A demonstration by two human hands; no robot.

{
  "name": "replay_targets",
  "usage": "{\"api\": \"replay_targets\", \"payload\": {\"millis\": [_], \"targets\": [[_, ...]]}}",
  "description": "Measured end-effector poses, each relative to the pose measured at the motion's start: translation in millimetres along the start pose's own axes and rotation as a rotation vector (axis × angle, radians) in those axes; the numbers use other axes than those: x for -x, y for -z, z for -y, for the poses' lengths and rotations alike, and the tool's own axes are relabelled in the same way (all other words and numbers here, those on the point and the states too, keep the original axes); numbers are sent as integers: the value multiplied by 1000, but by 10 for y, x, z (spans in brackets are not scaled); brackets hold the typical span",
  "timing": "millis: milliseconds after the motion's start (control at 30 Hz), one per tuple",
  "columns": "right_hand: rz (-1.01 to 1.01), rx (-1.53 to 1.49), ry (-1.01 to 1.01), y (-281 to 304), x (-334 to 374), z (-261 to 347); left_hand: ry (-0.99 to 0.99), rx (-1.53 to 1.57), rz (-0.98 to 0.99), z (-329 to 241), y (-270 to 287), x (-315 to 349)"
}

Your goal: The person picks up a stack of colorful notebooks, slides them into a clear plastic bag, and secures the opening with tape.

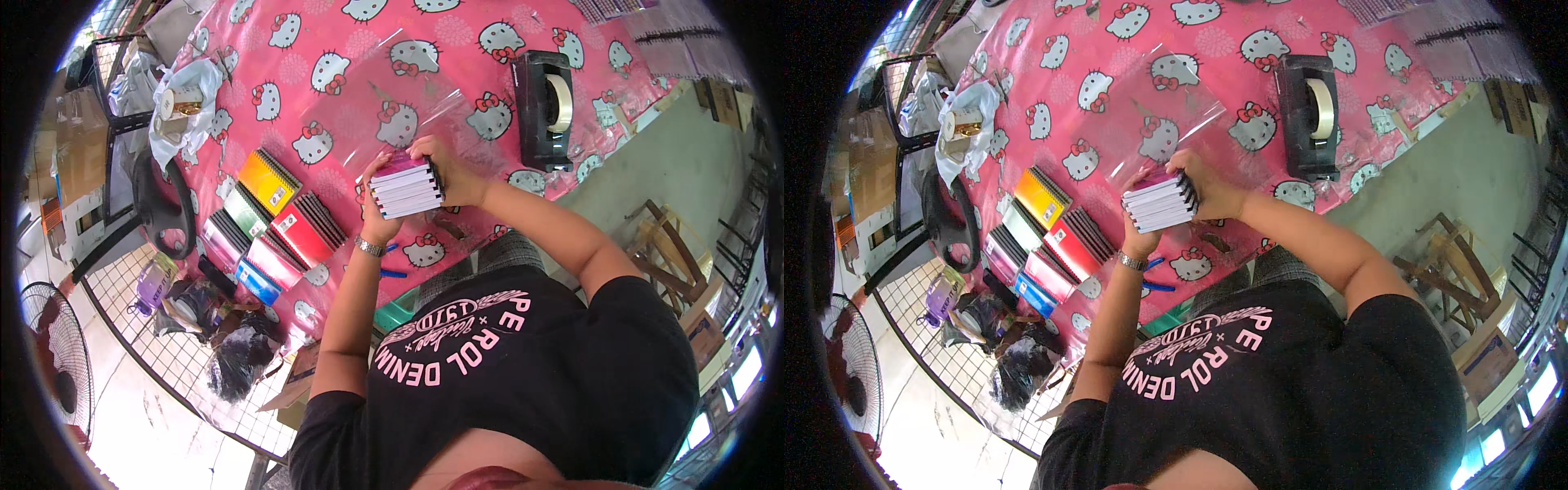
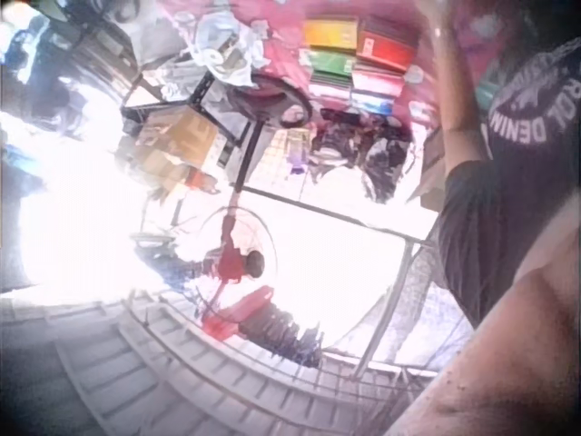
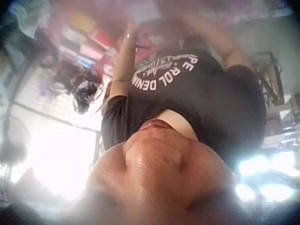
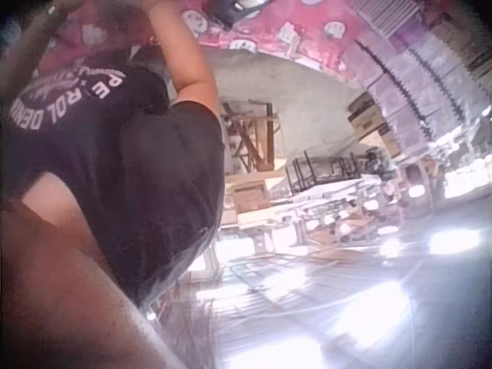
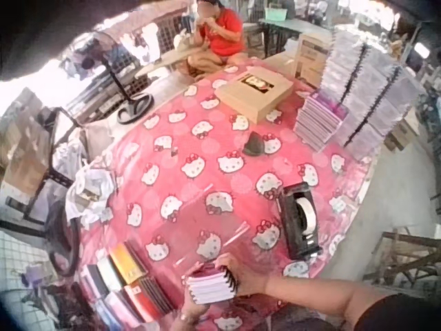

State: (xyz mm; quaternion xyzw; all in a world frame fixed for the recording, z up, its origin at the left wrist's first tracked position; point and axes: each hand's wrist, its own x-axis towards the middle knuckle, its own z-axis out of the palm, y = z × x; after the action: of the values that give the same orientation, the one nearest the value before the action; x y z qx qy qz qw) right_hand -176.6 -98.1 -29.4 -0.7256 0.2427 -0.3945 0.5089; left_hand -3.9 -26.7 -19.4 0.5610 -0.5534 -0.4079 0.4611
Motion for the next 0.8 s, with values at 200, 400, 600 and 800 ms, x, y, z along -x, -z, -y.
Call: {"api": "replay_targets", "payload": {"millis": [200, 400, 600, 800], "targets": [[22, 65, -20, 71, 63, -181, 6, -135, 183, 25, 124, -56], [182, 107, -211, 180, 97, -25, -37, -160, 237, 245, 179, -29], [181, 713, 106, 95, -150, 1168, -16, -263, 326, 265, 218, -54], [387, 1009, -64, -183, -350, 1475, -74, -432, 335, 111, 181, -74]]}}
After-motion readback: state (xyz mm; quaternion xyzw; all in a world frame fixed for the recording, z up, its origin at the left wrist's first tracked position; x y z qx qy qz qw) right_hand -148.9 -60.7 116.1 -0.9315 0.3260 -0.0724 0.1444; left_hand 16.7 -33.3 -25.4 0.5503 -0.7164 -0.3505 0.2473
